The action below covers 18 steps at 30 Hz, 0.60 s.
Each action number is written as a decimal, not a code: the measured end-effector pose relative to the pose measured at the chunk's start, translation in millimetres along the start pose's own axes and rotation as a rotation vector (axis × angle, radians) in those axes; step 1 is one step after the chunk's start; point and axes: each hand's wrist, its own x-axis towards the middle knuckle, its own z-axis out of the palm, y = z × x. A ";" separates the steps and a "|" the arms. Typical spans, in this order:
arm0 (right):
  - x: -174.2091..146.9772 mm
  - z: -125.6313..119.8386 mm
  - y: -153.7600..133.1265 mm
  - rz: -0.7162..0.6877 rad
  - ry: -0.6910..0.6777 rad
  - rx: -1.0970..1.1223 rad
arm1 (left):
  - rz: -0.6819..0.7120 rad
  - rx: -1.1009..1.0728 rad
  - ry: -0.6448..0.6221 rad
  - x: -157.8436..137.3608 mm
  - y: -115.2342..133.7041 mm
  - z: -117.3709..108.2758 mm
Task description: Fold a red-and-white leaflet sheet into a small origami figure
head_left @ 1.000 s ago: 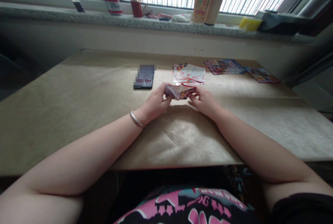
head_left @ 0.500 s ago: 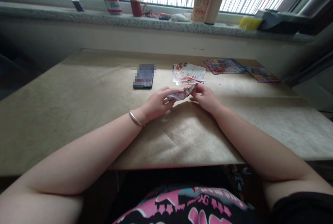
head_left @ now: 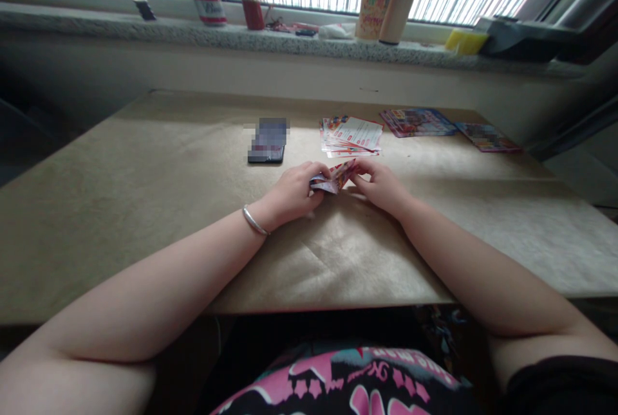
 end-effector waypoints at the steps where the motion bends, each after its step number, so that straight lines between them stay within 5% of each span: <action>1: -0.3 0.3 -2.3 -0.031 -0.003 -0.013 | -0.012 -0.002 0.003 0.2 -0.4 0.4; 12: -1.2 0.9 -3.8 0.031 0.071 -0.108 | -0.051 -0.170 0.114 2.1 -3.9 4.7; 18: -3.0 3.0 -5.7 0.007 0.050 -0.152 | -0.109 -0.091 0.103 3.1 -4.6 3.4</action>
